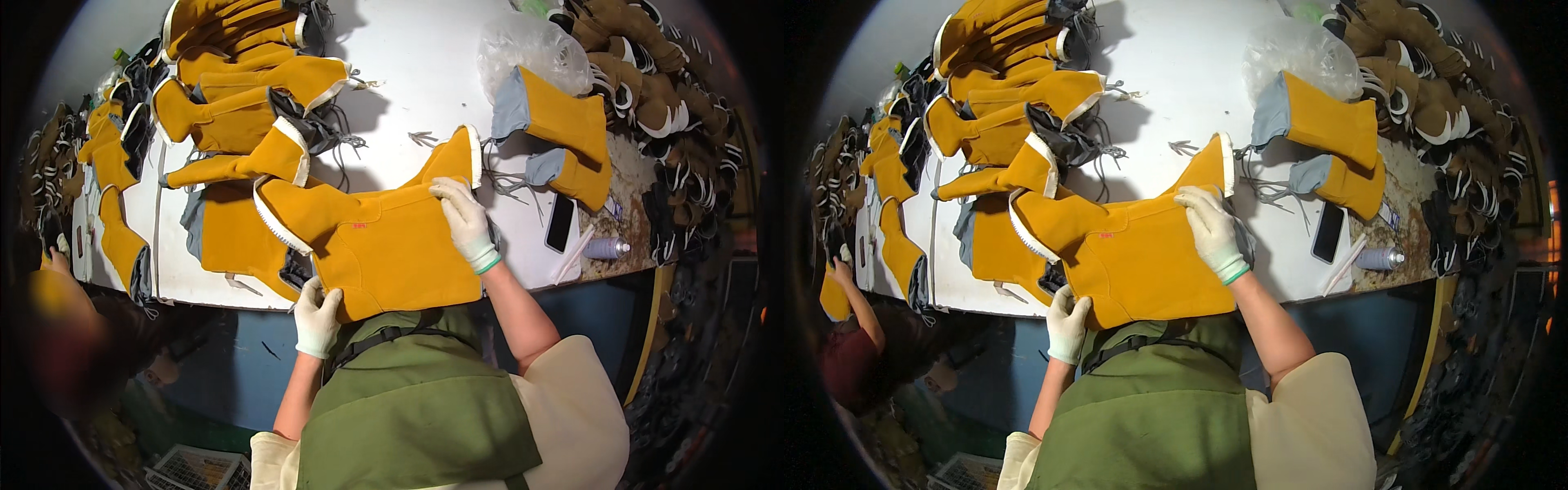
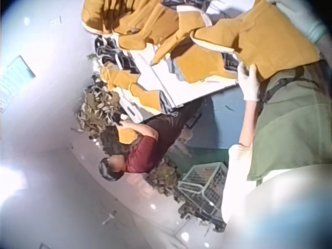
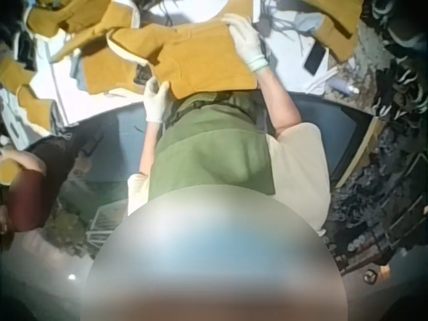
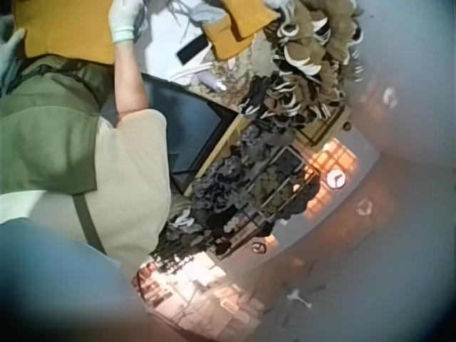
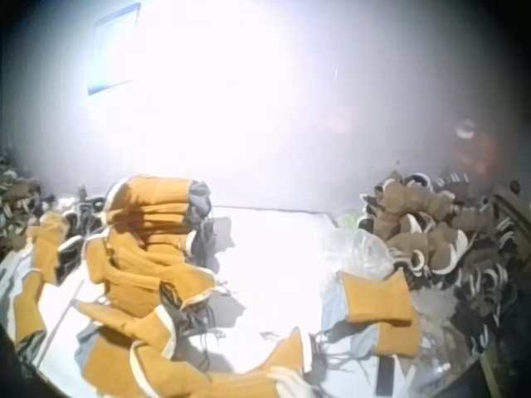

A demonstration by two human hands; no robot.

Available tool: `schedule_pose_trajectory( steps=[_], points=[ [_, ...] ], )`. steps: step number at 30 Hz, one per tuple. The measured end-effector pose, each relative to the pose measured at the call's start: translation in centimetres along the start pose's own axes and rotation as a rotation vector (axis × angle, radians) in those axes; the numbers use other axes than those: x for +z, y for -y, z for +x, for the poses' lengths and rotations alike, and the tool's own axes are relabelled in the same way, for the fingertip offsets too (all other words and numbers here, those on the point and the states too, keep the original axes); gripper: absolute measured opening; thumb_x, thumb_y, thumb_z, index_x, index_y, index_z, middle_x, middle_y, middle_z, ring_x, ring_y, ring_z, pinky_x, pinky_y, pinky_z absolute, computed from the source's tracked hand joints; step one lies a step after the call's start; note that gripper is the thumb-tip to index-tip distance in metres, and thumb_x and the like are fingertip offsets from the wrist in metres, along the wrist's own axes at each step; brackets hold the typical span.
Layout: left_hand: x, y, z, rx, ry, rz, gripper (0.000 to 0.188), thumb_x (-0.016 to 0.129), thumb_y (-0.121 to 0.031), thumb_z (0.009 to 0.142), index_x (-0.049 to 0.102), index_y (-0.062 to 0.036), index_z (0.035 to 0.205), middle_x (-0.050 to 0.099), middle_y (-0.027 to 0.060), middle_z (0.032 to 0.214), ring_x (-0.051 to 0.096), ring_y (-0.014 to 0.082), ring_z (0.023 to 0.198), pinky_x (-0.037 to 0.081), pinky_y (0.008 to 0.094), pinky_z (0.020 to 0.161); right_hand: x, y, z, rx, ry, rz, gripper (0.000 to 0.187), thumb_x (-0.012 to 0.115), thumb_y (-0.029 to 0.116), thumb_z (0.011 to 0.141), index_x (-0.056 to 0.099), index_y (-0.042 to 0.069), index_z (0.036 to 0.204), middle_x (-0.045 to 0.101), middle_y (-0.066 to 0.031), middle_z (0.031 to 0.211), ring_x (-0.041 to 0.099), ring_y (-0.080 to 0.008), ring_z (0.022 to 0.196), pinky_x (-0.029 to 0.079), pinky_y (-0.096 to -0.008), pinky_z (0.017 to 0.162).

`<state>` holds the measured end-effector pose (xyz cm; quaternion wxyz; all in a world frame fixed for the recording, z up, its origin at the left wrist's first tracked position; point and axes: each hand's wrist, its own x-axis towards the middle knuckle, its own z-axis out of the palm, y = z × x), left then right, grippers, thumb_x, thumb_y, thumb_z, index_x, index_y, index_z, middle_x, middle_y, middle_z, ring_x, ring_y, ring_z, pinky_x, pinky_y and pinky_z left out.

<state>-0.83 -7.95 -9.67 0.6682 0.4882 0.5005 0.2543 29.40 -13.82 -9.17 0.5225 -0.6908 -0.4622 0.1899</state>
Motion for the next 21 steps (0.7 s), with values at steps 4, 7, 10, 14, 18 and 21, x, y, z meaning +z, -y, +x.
schedule_pose_trajectory(
  steps=[4, 7, 10, 14, 18, 21],
  points=[
    [-0.6, 0.3, 0.2, 0.060, 0.003, 0.136, 0.051, 0.065, -0.004, 0.086, 0.046, 0.0047, 0.133, 0.063, 0.0124, 0.114, 0.061, 0.0169, 0.103, 0.048, 0.0300, 0.090, -0.2, -0.7, 0.0, 0.025, -0.023, 0.147, 0.026, 0.045, -0.006, 0.091, 0.063, -0.006, 0.110, 0.060, -0.0150, 0.122, 0.055, -0.0238, 0.118, 0.040, -0.0317, 0.104],
    [0.0, -0.5, -0.4, 0.309, -0.193, 0.458, 0.060, 0.069, -0.005, 0.082, 0.044, 0.0027, 0.136, 0.057, 0.0166, 0.125, 0.057, 0.0220, 0.112, 0.046, 0.0341, 0.096, -0.9, -0.4, -0.2, 0.021, -0.032, 0.211, 0.026, 0.044, -0.006, 0.092, 0.062, -0.006, 0.111, 0.059, -0.0138, 0.123, 0.054, -0.0221, 0.118, 0.039, -0.0314, 0.105],
    [0.2, -1.5, -1.5, 0.553, -0.322, 0.564, 0.068, 0.069, 0.000, 0.077, 0.040, 0.0008, 0.139, 0.046, 0.0201, 0.138, 0.050, 0.0307, 0.121, 0.042, 0.0370, 0.100, -1.2, -0.5, -0.5, 0.099, -0.095, 0.391, 0.026, 0.044, -0.004, 0.094, 0.061, -0.005, 0.113, 0.059, -0.0136, 0.124, 0.054, -0.0218, 0.119, 0.040, -0.0317, 0.105],
    [0.3, -2.9, -1.1, 0.864, -0.376, 0.634, 0.065, 0.066, 0.002, 0.079, 0.040, 0.0005, 0.138, 0.042, 0.0211, 0.141, 0.047, 0.0342, 0.126, 0.040, 0.0394, 0.103, -1.3, 0.1, -0.8, 0.118, -0.277, 0.390, 0.025, 0.045, 0.001, 0.096, 0.061, -0.004, 0.115, 0.060, -0.0137, 0.123, 0.054, -0.0227, 0.119, 0.040, -0.0334, 0.104],
    [-0.6, -3.5, -0.3, 0.822, -0.426, 0.503, 0.051, 0.061, 0.001, 0.085, 0.046, 0.0012, 0.134, 0.045, 0.0183, 0.140, 0.049, 0.0295, 0.121, 0.041, 0.0383, 0.101, -0.6, 4.2, -0.5, -0.218, -0.177, -0.165, 0.025, 0.049, 0.011, 0.096, 0.062, 0.001, 0.115, 0.060, -0.0152, 0.122, 0.054, -0.0292, 0.119, 0.041, -0.0374, 0.104],
    [-2.2, -4.0, 1.5, 0.650, -0.451, 0.288, 0.040, 0.059, -0.004, 0.091, 0.050, 0.0016, 0.130, 0.050, 0.0135, 0.133, 0.051, 0.0220, 0.114, 0.042, 0.0337, 0.097, 3.7, 5.9, -0.6, -0.483, 0.025, -0.345, 0.045, 0.046, 0.044, 0.098, 0.060, 0.010, 0.122, 0.051, -0.0163, 0.131, 0.047, -0.0331, 0.124, 0.034, -0.0516, 0.109]
  ],
)
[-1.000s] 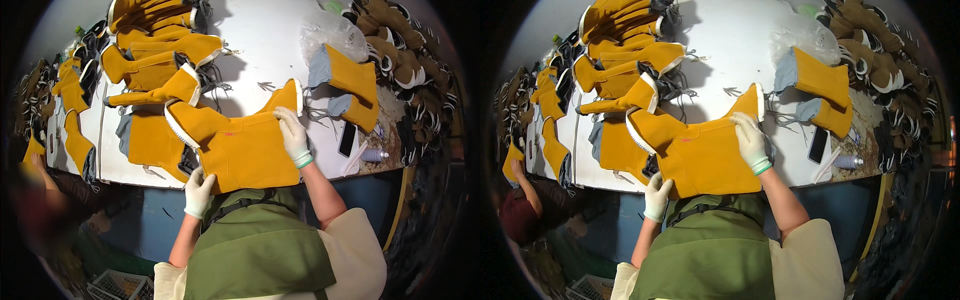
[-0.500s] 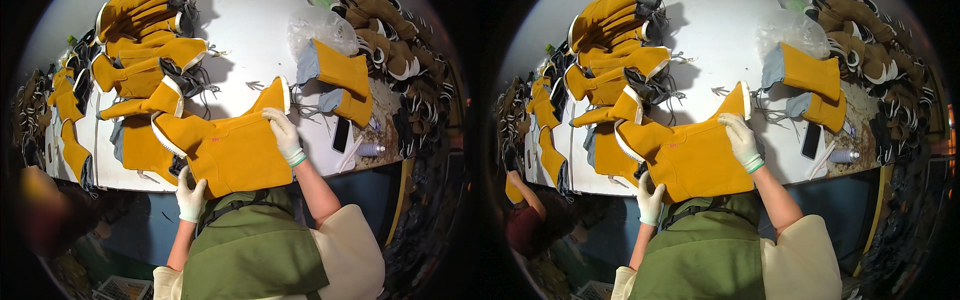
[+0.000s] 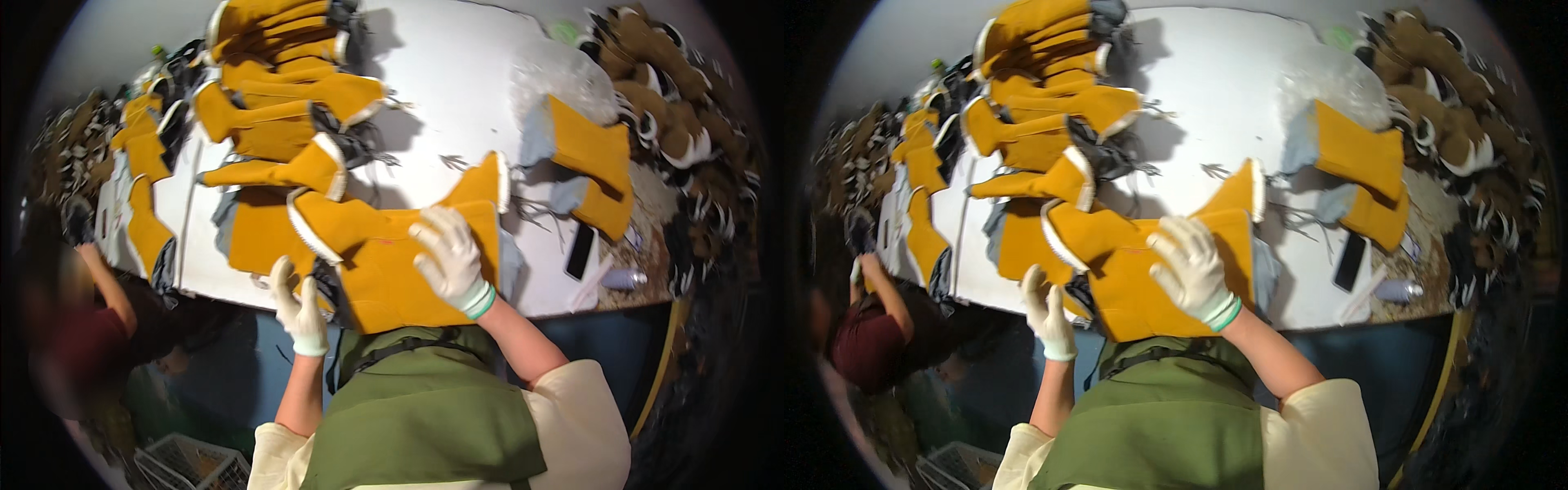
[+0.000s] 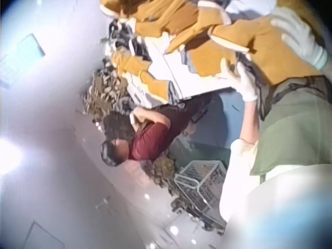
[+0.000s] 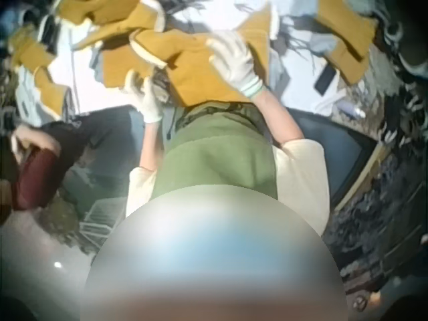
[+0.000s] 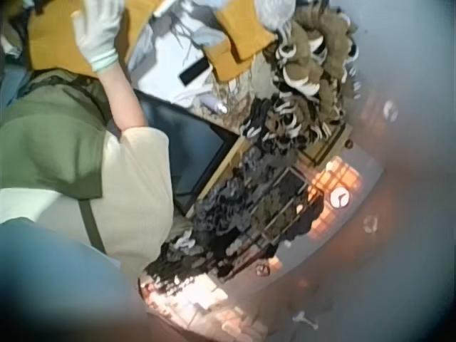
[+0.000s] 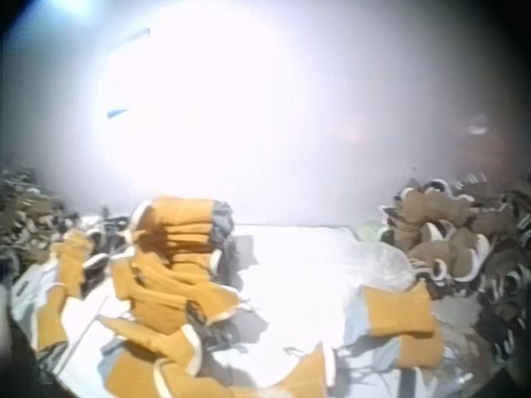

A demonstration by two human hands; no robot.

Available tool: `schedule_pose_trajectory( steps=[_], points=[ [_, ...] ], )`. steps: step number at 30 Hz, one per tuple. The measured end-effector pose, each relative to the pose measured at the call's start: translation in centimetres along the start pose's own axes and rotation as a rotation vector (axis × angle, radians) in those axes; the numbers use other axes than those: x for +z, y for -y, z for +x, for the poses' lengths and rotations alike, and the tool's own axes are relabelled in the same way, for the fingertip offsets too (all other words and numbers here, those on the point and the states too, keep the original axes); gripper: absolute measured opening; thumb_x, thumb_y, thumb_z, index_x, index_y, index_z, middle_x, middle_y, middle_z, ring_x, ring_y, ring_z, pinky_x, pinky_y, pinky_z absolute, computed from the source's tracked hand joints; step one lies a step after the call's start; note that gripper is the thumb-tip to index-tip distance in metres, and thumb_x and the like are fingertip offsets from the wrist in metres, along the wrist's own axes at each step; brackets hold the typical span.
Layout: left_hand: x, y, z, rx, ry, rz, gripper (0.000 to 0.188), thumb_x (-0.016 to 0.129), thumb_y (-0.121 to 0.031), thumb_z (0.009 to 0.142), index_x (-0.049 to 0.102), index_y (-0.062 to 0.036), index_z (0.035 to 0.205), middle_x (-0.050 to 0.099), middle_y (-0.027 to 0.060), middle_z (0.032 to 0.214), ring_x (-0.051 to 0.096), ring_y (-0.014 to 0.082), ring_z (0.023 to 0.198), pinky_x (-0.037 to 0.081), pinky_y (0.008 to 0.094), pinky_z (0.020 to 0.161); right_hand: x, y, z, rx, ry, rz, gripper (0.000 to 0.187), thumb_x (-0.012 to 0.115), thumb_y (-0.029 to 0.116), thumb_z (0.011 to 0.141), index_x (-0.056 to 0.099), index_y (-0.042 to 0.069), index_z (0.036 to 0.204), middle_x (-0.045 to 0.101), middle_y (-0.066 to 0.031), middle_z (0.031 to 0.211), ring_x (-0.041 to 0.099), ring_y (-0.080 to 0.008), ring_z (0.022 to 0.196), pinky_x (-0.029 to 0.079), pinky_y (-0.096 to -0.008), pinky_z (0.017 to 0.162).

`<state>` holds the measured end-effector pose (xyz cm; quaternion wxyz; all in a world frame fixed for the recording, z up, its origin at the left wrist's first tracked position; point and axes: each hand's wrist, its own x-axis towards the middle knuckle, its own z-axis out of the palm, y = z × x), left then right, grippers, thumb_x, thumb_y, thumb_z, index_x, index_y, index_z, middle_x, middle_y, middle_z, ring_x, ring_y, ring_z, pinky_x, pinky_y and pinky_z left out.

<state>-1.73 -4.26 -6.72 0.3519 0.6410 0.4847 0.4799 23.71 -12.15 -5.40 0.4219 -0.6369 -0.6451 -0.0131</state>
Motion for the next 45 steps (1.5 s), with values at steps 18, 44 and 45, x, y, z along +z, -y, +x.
schedule_pose_trajectory(
  steps=[18, 44, 45],
  points=[
    [4.6, 19.3, 23.6, -1.056, 0.013, -0.845, 0.047, 0.060, -0.044, 0.091, 0.056, -0.0107, 0.123, 0.065, 0.0090, 0.117, 0.062, 0.0292, 0.105, 0.049, 0.0479, 0.082, 7.7, 1.6, -1.5, -0.121, 0.540, -0.149, 0.050, 0.063, 0.047, 0.085, 0.063, 0.019, 0.126, 0.037, -0.0186, 0.149, 0.030, -0.0372, 0.140, 0.015, -0.0513, 0.116],
    [0.2, -4.8, 5.2, -0.410, 0.104, -1.282, 0.047, 0.065, -0.011, 0.085, 0.053, -0.0010, 0.129, 0.058, 0.0111, 0.128, 0.054, 0.0284, 0.121, 0.041, 0.0426, 0.105, 1.7, 4.2, 12.6, 0.836, 0.275, 1.496, 0.047, 0.063, 0.020, 0.094, 0.049, -0.001, 0.134, 0.060, -0.0075, 0.124, 0.060, -0.0180, 0.109, 0.048, -0.0329, 0.094],
    [-0.2, -5.3, 4.9, -0.375, 0.163, -1.178, 0.048, 0.066, -0.011, 0.085, 0.052, -0.0015, 0.131, 0.057, 0.0105, 0.129, 0.053, 0.0276, 0.121, 0.040, 0.0416, 0.106, 1.9, 3.7, 11.9, 0.807, 0.244, 1.489, 0.046, 0.063, 0.019, 0.094, 0.050, -0.001, 0.133, 0.060, -0.0075, 0.124, 0.060, -0.0181, 0.109, 0.049, -0.0332, 0.094]
  ],
)
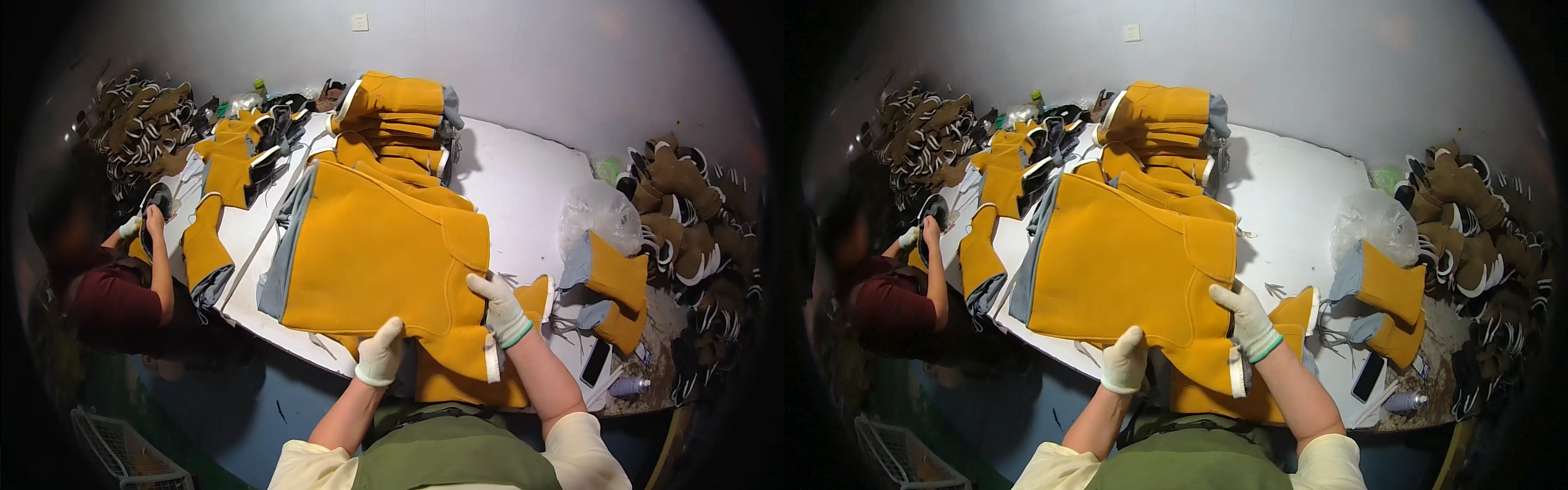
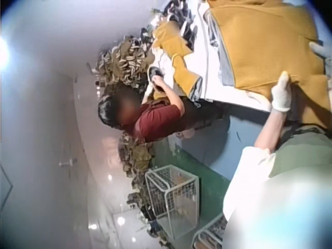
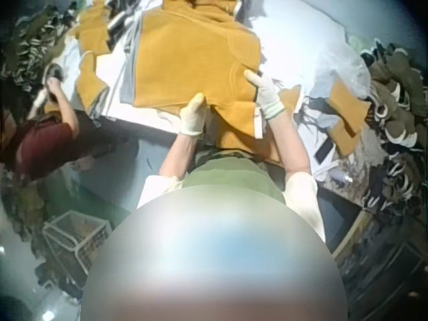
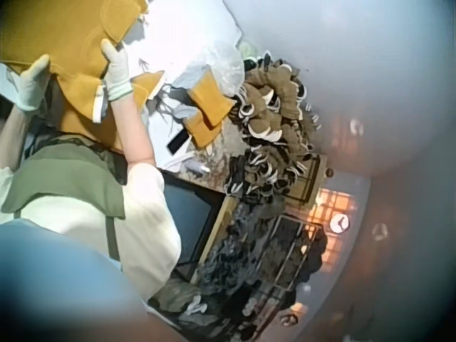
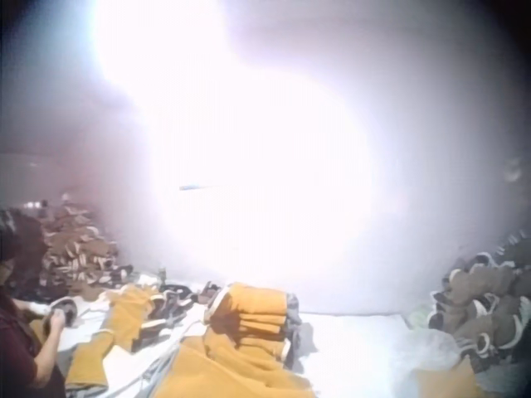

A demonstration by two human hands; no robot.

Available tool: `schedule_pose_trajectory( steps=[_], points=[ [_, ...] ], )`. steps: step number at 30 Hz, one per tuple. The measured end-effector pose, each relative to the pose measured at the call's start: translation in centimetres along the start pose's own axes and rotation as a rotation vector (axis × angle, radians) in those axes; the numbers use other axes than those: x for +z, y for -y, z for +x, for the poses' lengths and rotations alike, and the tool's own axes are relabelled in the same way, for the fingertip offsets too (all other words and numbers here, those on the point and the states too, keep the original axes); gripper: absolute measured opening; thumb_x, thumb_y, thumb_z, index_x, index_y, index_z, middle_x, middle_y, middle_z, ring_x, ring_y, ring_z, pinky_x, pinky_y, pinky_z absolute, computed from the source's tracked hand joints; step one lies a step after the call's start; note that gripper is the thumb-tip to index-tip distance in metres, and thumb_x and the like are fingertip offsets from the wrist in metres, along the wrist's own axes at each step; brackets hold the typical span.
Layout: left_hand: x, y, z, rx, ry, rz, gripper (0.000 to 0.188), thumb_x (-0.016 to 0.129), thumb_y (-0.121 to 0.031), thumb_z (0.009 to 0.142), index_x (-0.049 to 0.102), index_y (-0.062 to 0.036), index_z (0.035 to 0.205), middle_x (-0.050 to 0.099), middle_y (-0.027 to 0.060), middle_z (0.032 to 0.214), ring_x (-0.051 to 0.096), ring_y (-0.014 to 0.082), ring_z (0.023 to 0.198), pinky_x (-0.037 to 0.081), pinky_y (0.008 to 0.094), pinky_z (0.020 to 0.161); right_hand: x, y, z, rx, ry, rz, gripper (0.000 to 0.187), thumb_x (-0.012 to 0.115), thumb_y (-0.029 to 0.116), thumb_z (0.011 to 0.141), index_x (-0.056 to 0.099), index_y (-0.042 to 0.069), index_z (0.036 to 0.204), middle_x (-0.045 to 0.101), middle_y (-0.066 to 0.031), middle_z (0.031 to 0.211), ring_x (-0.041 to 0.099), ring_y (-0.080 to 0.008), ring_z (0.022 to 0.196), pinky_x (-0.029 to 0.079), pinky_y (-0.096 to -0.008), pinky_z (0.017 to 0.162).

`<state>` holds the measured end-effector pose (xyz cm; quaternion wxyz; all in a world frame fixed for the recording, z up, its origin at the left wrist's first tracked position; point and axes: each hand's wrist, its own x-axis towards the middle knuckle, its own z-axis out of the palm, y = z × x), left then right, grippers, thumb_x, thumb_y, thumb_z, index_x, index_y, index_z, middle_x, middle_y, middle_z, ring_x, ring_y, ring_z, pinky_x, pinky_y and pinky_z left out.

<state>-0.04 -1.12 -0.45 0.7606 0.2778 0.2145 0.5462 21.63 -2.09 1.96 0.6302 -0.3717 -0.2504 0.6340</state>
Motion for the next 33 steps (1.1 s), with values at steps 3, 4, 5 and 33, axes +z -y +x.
schedule_pose_trajectory(
  steps=[3, 4, 5, 33],
  points=[
    [-1.6, -0.7, -0.4, -0.075, 0.142, 0.239, 0.050, 0.064, -0.015, 0.088, 0.048, -0.0026, 0.134, 0.054, 0.0094, 0.133, 0.052, 0.0259, 0.123, 0.039, 0.0398, 0.107, -1.3, 0.1, -1.4, -0.075, 0.003, 0.045, 0.042, 0.062, 0.012, 0.093, 0.050, -0.001, 0.132, 0.060, -0.0080, 0.124, 0.059, -0.0190, 0.111, 0.048, -0.0331, 0.096],
    [-3.3, -0.9, -0.2, -0.109, 0.187, 0.304, 0.050, 0.063, -0.016, 0.090, 0.047, -0.0029, 0.135, 0.053, 0.0092, 0.134, 0.051, 0.0254, 0.124, 0.039, 0.0393, 0.107, -1.8, 0.7, -1.9, -0.100, 0.000, 0.013, 0.042, 0.062, 0.011, 0.094, 0.051, -0.001, 0.132, 0.060, -0.0081, 0.124, 0.059, -0.0191, 0.111, 0.048, -0.0330, 0.096],
    [-7.8, 0.0, 0.8, -0.172, 0.109, 0.163, 0.052, 0.054, -0.027, 0.095, 0.043, -0.0043, 0.140, 0.048, 0.0087, 0.140, 0.046, 0.0256, 0.129, 0.036, 0.0404, 0.109, -2.5, 1.5, -2.5, -0.131, -0.007, -0.022, 0.041, 0.062, 0.010, 0.094, 0.051, -0.001, 0.132, 0.060, -0.0082, 0.124, 0.059, -0.0192, 0.111, 0.048, -0.0330, 0.096],
    [-1.4, -6.6, 2.2, -0.034, 0.000, 0.441, 0.044, 0.055, -0.010, 0.093, 0.049, 0.0089, 0.132, 0.059, 0.0128, 0.125, 0.057, 0.0183, 0.111, 0.044, 0.0296, 0.098, -4.1, 7.4, -5.2, -0.082, -0.087, -0.579, 0.047, 0.058, 0.019, 0.097, 0.046, -0.006, 0.135, 0.058, -0.0095, 0.125, 0.057, -0.0156, 0.110, 0.046, -0.0289, 0.095]
  ],
)
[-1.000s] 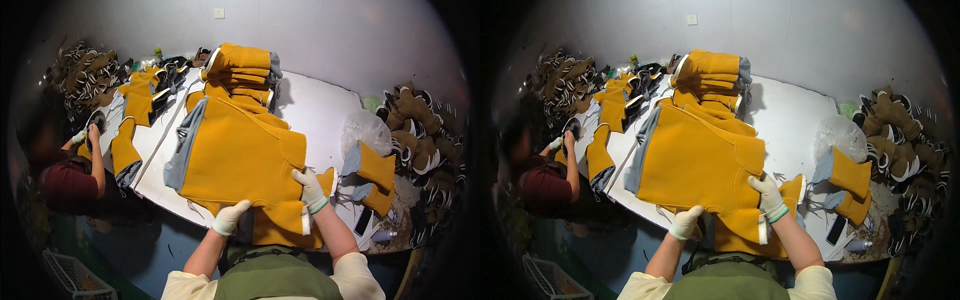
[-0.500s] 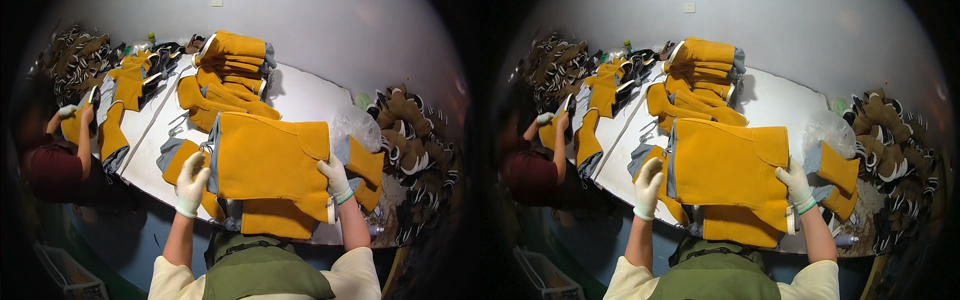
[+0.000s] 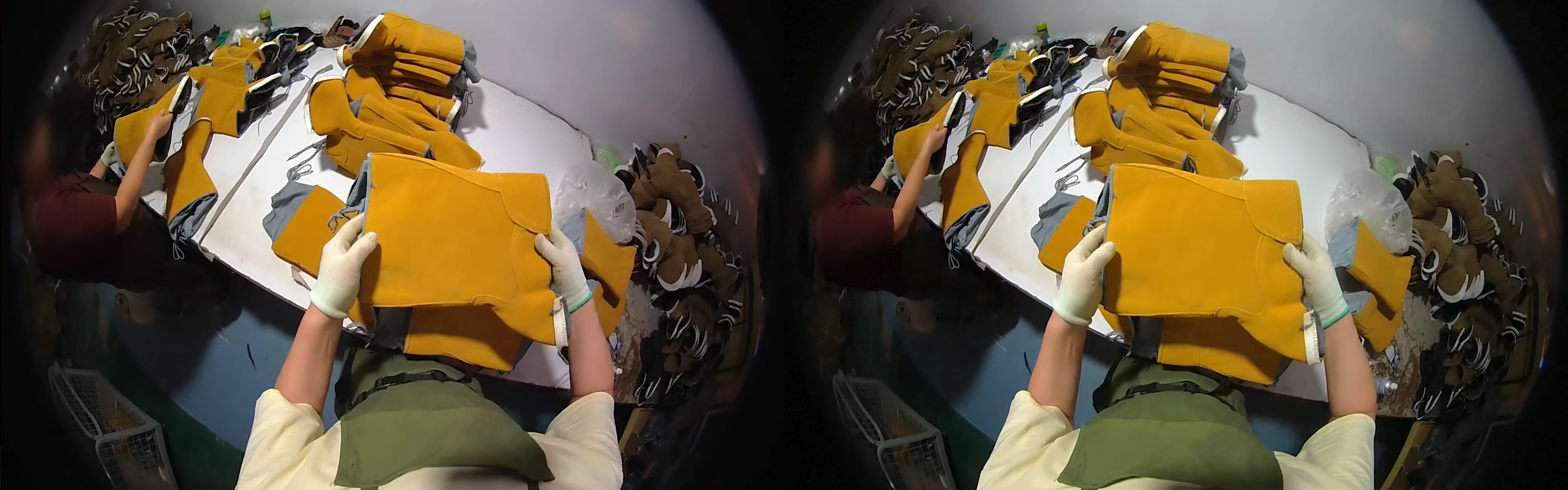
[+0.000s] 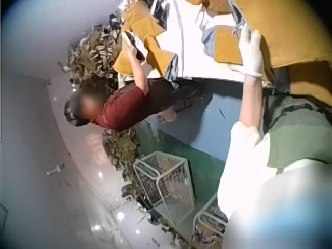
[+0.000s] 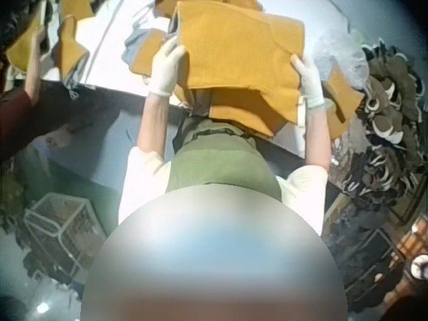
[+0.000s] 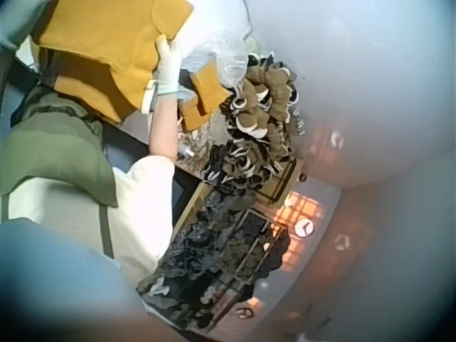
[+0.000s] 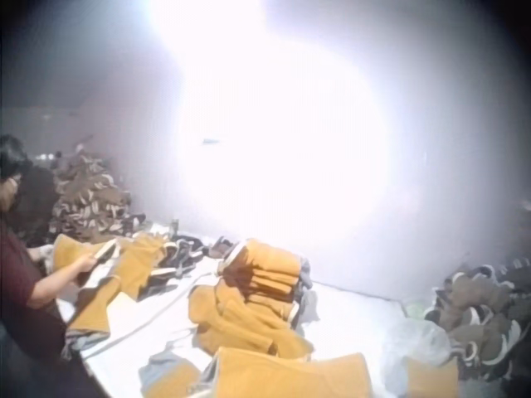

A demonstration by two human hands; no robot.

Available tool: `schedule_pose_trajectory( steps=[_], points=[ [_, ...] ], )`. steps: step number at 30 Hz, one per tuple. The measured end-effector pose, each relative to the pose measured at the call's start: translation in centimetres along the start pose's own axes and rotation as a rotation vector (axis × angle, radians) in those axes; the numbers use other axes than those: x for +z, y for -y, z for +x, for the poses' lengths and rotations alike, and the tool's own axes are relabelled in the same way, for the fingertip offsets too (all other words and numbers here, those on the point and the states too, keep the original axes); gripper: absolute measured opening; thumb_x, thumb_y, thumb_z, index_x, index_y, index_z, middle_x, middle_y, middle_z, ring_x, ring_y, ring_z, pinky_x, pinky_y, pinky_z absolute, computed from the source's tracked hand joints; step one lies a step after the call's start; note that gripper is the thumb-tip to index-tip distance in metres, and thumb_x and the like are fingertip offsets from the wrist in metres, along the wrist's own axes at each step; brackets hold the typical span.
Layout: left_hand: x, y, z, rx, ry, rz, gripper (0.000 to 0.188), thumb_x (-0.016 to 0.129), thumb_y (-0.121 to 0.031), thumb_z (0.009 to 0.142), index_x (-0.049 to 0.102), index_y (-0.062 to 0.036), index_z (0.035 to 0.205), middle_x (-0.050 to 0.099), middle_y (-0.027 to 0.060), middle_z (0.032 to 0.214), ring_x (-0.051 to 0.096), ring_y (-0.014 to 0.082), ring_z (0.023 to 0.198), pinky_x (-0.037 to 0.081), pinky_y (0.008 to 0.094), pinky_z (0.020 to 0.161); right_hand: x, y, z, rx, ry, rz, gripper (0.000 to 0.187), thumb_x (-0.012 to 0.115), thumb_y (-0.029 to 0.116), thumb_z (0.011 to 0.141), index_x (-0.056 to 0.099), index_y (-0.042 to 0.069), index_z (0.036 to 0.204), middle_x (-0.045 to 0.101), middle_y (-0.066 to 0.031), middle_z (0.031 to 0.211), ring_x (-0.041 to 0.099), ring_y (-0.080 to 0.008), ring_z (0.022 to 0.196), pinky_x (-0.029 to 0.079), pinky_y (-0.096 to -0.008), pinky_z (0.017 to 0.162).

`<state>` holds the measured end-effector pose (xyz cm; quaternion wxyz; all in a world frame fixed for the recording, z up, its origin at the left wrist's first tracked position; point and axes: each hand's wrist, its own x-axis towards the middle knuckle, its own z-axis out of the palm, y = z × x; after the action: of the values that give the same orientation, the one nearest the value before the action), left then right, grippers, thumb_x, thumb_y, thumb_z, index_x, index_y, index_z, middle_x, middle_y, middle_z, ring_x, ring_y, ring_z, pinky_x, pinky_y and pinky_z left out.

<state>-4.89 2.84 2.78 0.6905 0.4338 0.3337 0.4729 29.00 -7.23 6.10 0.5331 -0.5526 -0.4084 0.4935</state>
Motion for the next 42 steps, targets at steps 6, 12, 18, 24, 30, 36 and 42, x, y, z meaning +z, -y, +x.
schedule_pose_trajectory(
  steps=[6, 12, 18, 24, 30, 36, 42],
  points=[
    [-1.3, 0.2, 0.5, -0.073, 0.070, -0.137, 0.040, 0.054, -0.010, 0.093, 0.051, 0.0065, 0.130, 0.061, 0.0116, 0.121, 0.059, 0.0183, 0.109, 0.046, 0.0300, 0.095, 1.4, 0.9, 1.1, 0.076, 0.052, 0.037, 0.047, 0.056, 0.020, 0.098, 0.046, -0.006, 0.136, 0.058, -0.0100, 0.126, 0.057, -0.0157, 0.110, 0.047, -0.0282, 0.094],
    [-2.2, 0.8, 0.7, -0.101, 0.004, 0.000, 0.033, 0.058, -0.014, 0.093, 0.056, 0.0050, 0.121, 0.063, 0.0093, 0.112, 0.060, 0.0151, 0.100, 0.048, 0.0285, 0.089, 2.3, 1.3, 1.5, 0.091, 0.081, 0.045, 0.047, 0.057, 0.020, 0.098, 0.046, -0.006, 0.136, 0.058, -0.0102, 0.125, 0.058, -0.0156, 0.108, 0.047, -0.0284, 0.093],
    [-2.1, 0.9, 0.6, -0.069, -0.060, -0.005, 0.029, 0.058, -0.014, 0.094, 0.058, 0.0049, 0.116, 0.064, 0.0085, 0.107, 0.061, 0.0151, 0.096, 0.048, 0.0281, 0.086, 2.0, 0.4, 2.1, 0.093, 0.096, 0.002, 0.049, 0.057, 0.023, 0.098, 0.046, -0.004, 0.137, 0.056, -0.0082, 0.130, 0.055, -0.0150, 0.114, 0.044, -0.0284, 0.098],
    [-2.2, 1.1, 0.7, -0.102, -0.046, -0.162, 0.029, 0.053, -0.013, 0.096, 0.055, 0.0039, 0.120, 0.062, 0.0090, 0.113, 0.060, 0.0174, 0.101, 0.047, 0.0298, 0.090, 1.9, 0.5, 2.1, 0.069, 0.066, -0.064, 0.048, 0.057, 0.024, 0.098, 0.047, -0.005, 0.135, 0.059, -0.0067, 0.122, 0.056, -0.0125, 0.108, 0.046, -0.0271, 0.093],
    [-2.3, 1.3, 0.8, -0.164, -0.014, -0.222, 0.031, 0.053, -0.015, 0.097, 0.055, 0.0036, 0.121, 0.062, 0.0089, 0.114, 0.060, 0.0179, 0.102, 0.047, 0.0304, 0.091, 2.6, 1.1, 1.7, 0.063, 0.063, 0.002, 0.047, 0.057, 0.025, 0.099, 0.048, -0.006, 0.133, 0.060, -0.0070, 0.119, 0.057, -0.0120, 0.104, 0.048, -0.0267, 0.090],
    [-3.0, 1.7, 0.6, -0.115, -0.069, -0.121, 0.038, 0.053, -0.019, 0.097, 0.052, 0.0038, 0.128, 0.063, 0.0087, 0.114, 0.061, 0.0184, 0.103, 0.048, 0.0314, 0.091, 2.8, 0.8, 1.7, 0.075, 0.055, -0.015, 0.049, 0.059, 0.028, 0.098, 0.049, -0.006, 0.133, 0.060, -0.0070, 0.120, 0.057, -0.0124, 0.105, 0.047, -0.0269, 0.092],
    [-4.1, 1.5, -1.4, 0.403, -0.419, 0.699, 0.068, 0.073, -0.015, 0.082, 0.040, -0.0042, 0.140, 0.048, 0.0136, 0.133, 0.052, 0.0269, 0.116, 0.043, 0.0368, 0.098, 2.3, -0.3, 1.5, 0.044, 0.018, -0.030, 0.046, 0.062, 0.025, 0.096, 0.051, -0.006, 0.129, 0.061, -0.0051, 0.114, 0.058, -0.0107, 0.100, 0.048, -0.0257, 0.088]
  ],
)
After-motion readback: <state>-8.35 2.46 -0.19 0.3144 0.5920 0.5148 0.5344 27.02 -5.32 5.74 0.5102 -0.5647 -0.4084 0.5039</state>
